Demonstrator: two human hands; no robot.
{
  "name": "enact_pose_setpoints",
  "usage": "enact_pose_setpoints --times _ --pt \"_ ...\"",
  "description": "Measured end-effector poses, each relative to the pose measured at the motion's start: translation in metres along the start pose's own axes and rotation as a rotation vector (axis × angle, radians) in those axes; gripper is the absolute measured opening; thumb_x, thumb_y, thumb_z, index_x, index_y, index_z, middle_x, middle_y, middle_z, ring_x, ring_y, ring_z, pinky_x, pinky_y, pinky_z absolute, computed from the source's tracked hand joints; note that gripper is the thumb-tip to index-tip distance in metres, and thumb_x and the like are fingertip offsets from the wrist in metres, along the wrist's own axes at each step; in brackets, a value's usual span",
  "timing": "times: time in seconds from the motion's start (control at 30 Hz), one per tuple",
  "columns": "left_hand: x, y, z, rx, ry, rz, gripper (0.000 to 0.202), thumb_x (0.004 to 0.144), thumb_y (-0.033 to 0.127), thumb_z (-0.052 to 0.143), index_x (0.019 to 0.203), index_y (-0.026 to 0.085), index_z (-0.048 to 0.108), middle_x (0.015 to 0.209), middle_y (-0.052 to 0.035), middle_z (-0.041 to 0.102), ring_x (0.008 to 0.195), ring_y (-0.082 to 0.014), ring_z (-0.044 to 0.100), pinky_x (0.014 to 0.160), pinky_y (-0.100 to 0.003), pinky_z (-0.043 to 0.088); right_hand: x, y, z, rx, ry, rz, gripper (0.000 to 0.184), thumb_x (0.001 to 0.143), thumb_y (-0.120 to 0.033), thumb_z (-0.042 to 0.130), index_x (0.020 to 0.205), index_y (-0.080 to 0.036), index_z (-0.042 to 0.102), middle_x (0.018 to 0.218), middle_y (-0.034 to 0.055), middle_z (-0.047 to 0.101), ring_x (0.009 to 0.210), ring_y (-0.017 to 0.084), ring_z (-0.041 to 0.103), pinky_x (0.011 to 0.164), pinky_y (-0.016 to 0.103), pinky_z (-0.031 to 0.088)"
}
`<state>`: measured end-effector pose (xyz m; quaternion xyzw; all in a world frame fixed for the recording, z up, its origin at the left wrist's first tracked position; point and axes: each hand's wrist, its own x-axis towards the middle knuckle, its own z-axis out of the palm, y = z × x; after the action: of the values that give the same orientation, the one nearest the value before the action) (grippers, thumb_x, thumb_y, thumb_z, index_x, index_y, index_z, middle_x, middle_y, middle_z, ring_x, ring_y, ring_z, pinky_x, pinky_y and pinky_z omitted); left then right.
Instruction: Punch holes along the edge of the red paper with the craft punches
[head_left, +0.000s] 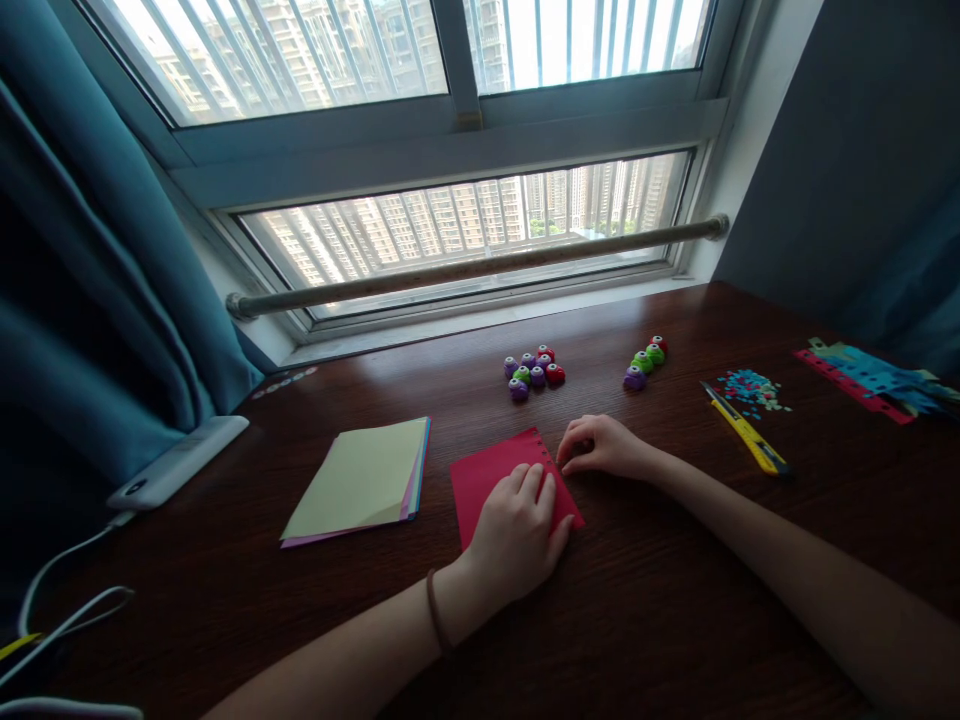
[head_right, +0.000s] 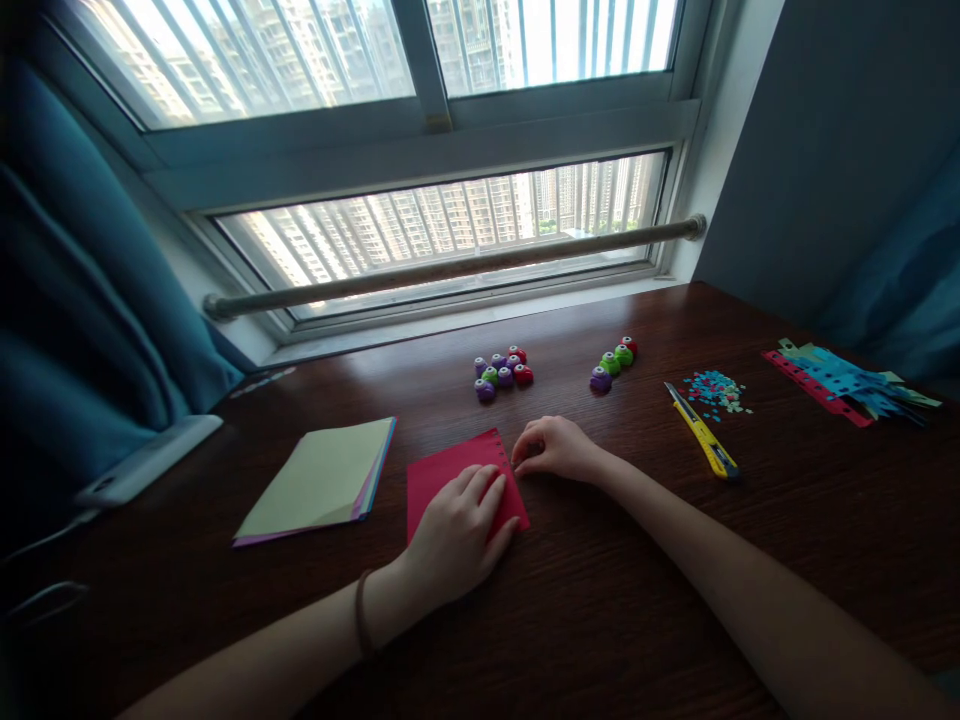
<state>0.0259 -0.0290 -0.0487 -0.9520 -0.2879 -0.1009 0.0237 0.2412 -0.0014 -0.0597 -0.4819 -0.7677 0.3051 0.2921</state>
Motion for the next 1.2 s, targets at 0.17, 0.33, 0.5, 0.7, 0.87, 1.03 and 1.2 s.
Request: enact_pose_setpoints --times 0.17,0.33,0.5,0.7,0.87,1.03,1.2 --pt "0.0011 -0.0004 0.0000 -0.009 -0.001 0.000 0.044 0.088 0.037 0.046 0.119 0.006 0.052 0.120 -0.0191 0.052 0.111 -0.0326 0.047 0.093 -0.046 0.042 -0.0003 0.0001 -0.0007 -0.087 0.010 0.006 0.010 0.072 -0.029 0.071 0.077 -0.021 0.072 0.076 -0.0003 0.063 0.074 0.015 0.056 0.072 0.024 0.039" --pt "0.0011 -0.0009 -0.0001 -0.016 0.013 0.004 0.043 0.088 0.036 0.046 0.118 0.007 0.053 0.119 -0.0189 0.052 0.110 -0.0323 0.047 0.093 -0.045 0.043 -0.0006 -0.0038 0.0001 -0.133 0.004 0.007 0.005 0.074 -0.024 0.070 0.074 -0.020 0.070 0.076 -0.0001 0.064 0.074 0.015 0.055 0.071 0.024 0.038" --pt "0.0017 -0.0012 -0.0008 -0.020 0.012 0.006 0.043 0.088 0.036 0.046 0.119 0.007 0.052 0.120 -0.0190 0.051 0.111 -0.0325 0.047 0.093 -0.046 0.042 -0.0007 -0.0031 -0.0004 -0.150 0.009 0.009 0.003 0.073 -0.023 0.070 0.075 -0.020 0.069 0.077 -0.0005 0.064 0.075 0.015 0.055 0.071 0.024 0.038" --pt "0.0010 -0.0005 -0.0012 -0.018 0.013 0.006 0.042 0.087 0.035 0.046 0.117 0.007 0.053 0.118 -0.0187 0.053 0.110 -0.0323 0.047 0.093 -0.046 0.043 -0.0005 -0.0020 -0.0014 -0.122 0.004 0.001 0.003 0.074 -0.023 0.069 0.075 -0.020 0.070 0.077 0.0000 0.063 0.074 0.014 0.056 0.073 0.025 0.039" --pt "0.0013 -0.0005 -0.0022 -0.020 0.009 0.006 0.043 0.088 0.036 0.045 0.117 0.006 0.053 0.118 -0.0191 0.052 0.110 -0.0324 0.047 0.093 -0.045 0.043 -0.0009 -0.0026 -0.0011 -0.143 -0.001 -0.010 0.002 0.075 -0.021 0.068 0.074 -0.019 0.068 0.076 -0.0001 0.063 0.074 0.014 0.055 0.073 0.025 0.039" --pt "0.0012 -0.0003 -0.0015 -0.019 0.009 0.005 0.042 0.088 0.035 0.045 0.117 0.006 0.053 0.118 -0.0189 0.052 0.109 -0.0322 0.047 0.092 -0.045 0.043 -0.0005 -0.0006 -0.0005 -0.091 0.008 -0.011 0.004 0.074 -0.022 0.069 0.076 -0.019 0.069 0.078 0.0000 0.062 0.073 0.014 0.056 0.071 0.024 0.040" --pt "0.0001 -0.0005 -0.0006 -0.020 0.023 0.008 0.041 0.087 0.036 0.046 0.117 0.008 0.052 0.118 -0.0180 0.052 0.109 -0.0319 0.048 0.091 -0.045 0.045 -0.0005 -0.0006 -0.0012 -0.098 -0.005 -0.018 0.003 0.075 -0.021 0.068 0.075 -0.018 0.069 0.076 0.0004 0.062 0.072 0.014 0.056 0.070 0.024 0.040"
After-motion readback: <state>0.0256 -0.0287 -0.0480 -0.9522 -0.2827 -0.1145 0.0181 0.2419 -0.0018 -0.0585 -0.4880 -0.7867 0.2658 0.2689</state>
